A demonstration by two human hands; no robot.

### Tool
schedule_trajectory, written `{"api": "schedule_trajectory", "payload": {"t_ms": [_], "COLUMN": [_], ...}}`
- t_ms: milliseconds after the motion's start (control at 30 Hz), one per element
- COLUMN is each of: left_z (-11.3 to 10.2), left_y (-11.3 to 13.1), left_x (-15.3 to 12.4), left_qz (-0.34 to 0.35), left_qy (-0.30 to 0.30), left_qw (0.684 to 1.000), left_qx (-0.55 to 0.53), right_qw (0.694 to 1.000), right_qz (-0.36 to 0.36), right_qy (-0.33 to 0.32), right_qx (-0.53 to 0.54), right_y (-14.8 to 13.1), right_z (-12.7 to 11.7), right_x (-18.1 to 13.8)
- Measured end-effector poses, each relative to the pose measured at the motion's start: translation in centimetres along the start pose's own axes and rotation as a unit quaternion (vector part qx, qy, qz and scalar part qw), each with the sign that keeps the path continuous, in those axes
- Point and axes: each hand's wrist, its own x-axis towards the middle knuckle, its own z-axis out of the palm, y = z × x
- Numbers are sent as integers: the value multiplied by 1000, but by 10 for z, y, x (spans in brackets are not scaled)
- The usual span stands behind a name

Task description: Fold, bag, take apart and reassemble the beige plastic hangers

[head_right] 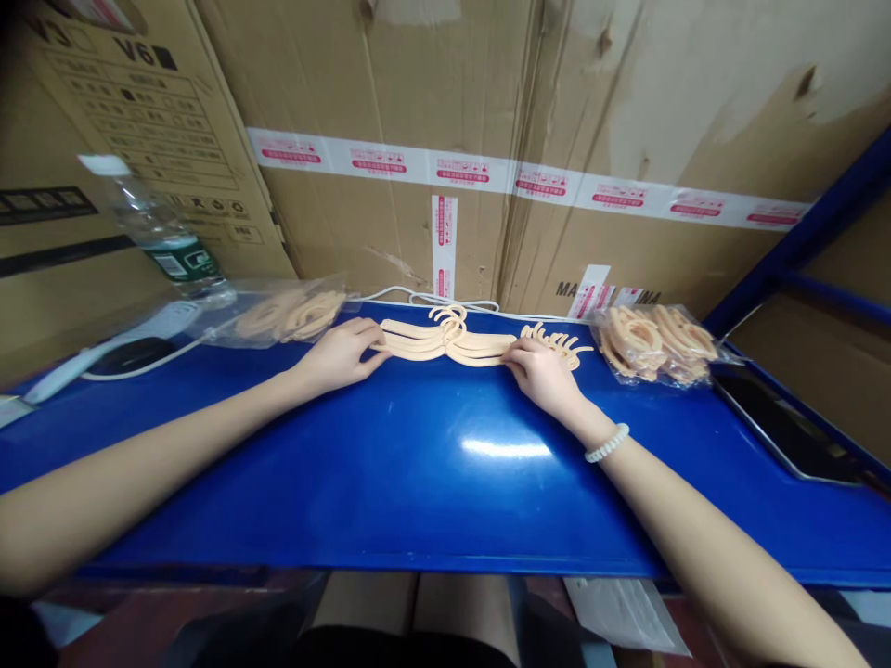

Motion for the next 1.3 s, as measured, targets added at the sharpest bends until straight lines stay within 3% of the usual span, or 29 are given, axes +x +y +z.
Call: {"api": "schedule_trajectory", "payload": {"t_ms": [333, 433, 567, 667, 967, 1300], "left_z": [10, 10, 10, 8, 0, -1], "left_y": [1, 1, 1, 4, 13, 15], "left_x": [-1, -1, -2, -3, -2, -1], "left_qz": [-59, -69, -68, -57, 46, 68], "left_qy": [43, 44, 42, 57, 57, 45], "left_qw": [997, 996, 996, 996, 997, 997], "left_qx": [-19, -37, -38, -28, -19, -10], "right_qw": [999, 1000, 997, 991, 977, 989], "right_qz": [-18, -7, 61, 93, 92, 62], "right_qy": [-19, -10, 32, 1, -170, -125], "right_qx": [-39, -21, -35, -99, -93, -52], "right_y": [0, 4, 25, 40, 31, 56], "right_z": [-2, -20, -51, -61, -34, -24], "right_x": [-2, 1, 0, -5, -15, -9]}}
